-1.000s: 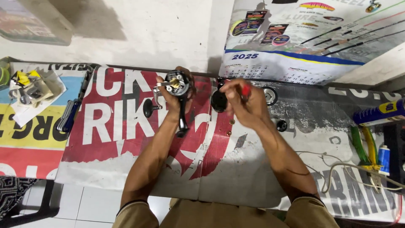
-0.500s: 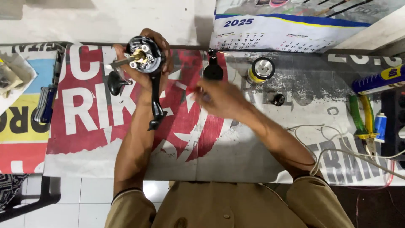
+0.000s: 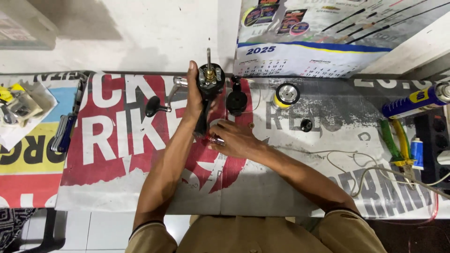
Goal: The person uses a screwdriver to loosen and remove a screw from the side of a fishing reel. They then apply a lubricant from a small tube onto the internal gears and components of the reel.
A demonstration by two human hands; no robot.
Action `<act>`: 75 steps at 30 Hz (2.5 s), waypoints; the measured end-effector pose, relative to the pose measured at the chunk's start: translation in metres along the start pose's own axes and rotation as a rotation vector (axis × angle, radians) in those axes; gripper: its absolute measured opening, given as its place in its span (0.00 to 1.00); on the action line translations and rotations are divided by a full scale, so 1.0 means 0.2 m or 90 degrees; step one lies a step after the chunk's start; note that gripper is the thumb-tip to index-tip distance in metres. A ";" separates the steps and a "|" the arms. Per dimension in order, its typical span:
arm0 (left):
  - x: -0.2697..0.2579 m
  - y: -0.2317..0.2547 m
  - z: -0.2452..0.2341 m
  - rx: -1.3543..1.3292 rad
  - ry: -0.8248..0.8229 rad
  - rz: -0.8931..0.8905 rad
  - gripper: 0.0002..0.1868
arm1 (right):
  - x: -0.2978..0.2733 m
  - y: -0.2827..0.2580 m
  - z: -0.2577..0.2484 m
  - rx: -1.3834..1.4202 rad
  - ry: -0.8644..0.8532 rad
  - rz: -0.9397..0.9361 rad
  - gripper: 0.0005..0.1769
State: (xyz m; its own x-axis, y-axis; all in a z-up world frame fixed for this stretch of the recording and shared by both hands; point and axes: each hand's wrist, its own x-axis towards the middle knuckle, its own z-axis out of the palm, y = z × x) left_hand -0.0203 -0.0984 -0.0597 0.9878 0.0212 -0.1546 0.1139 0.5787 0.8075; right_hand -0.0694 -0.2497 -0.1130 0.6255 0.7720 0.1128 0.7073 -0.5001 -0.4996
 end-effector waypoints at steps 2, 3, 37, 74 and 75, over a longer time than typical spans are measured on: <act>-0.09 0.13 0.16 0.001 0.014 -0.013 0.41 | 0.01 -0.01 -0.02 0.015 -0.030 0.025 0.19; -0.14 0.19 0.24 0.000 0.032 -0.033 0.41 | 0.00 -0.02 -0.03 0.034 -0.066 0.054 0.20; -0.05 0.11 0.12 -0.120 -0.072 -0.173 0.44 | -0.20 0.01 -0.10 -0.255 0.288 0.011 0.15; -0.16 -0.45 0.53 -0.101 -0.233 -0.015 0.46 | -1.03 0.26 -0.61 -0.106 0.569 0.276 0.10; -0.17 -0.42 0.51 -0.089 -0.237 -0.007 0.46 | -1.04 0.27 -0.60 -0.103 0.534 0.327 0.12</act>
State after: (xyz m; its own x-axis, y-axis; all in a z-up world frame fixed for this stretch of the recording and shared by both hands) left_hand -0.0520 -0.2309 -0.0635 0.9605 -0.2680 0.0745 0.1351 0.6836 0.7173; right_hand -0.1217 -0.4837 -0.0599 0.8543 -0.0482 0.5176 0.2835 -0.7915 -0.5415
